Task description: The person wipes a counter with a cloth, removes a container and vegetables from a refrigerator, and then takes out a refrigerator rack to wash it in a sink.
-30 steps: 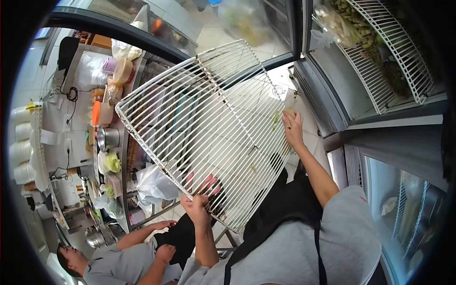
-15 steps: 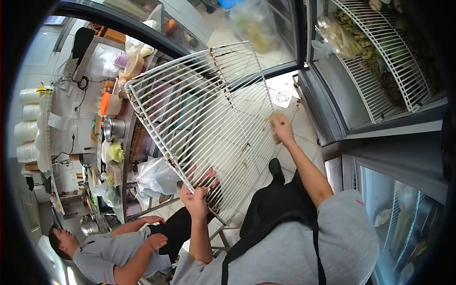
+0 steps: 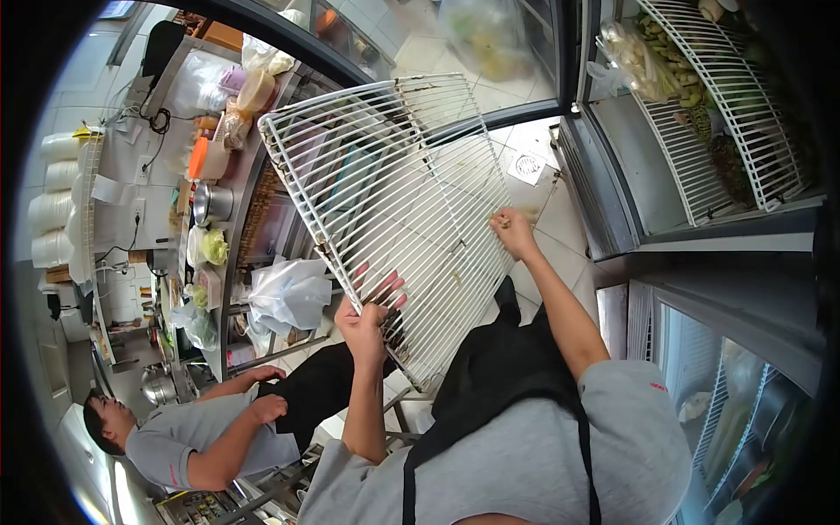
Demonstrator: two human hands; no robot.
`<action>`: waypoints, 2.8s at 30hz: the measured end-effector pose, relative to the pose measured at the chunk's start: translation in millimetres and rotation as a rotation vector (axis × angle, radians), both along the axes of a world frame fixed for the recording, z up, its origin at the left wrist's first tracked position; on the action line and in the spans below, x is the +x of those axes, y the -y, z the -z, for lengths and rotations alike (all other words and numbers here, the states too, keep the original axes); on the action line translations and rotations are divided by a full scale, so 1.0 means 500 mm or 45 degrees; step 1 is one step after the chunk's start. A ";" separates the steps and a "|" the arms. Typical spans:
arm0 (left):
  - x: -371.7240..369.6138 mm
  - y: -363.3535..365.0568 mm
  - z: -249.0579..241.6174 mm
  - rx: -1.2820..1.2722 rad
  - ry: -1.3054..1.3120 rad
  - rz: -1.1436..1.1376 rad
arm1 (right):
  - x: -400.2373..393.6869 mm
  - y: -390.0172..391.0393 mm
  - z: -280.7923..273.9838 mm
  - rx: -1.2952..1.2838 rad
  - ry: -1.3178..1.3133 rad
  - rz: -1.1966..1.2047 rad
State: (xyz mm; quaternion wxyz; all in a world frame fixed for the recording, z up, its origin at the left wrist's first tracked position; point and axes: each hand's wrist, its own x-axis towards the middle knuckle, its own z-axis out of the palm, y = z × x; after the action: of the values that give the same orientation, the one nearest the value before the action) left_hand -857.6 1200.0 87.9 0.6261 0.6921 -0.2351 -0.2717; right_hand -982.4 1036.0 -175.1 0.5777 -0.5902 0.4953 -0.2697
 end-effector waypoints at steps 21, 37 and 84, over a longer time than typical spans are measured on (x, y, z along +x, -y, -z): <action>0.007 0.035 0.129 0.003 -0.193 0.105 | 0.001 -0.132 -0.061 -0.461 0.113 0.017; -0.004 0.122 0.395 -0.006 -0.541 0.133 | 0.085 -0.128 -0.159 -0.264 0.284 0.034; 0.702 0.431 0.273 -0.111 -0.212 0.379 | -0.222 -0.302 0.063 0.369 -1.590 -0.304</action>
State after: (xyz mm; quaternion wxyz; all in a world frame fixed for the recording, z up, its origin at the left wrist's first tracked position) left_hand -506.7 984.5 -48.5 0.6256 0.5969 -0.2938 -0.4075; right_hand -1093.5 1186.7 -206.9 0.2808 -0.6029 0.7002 0.2596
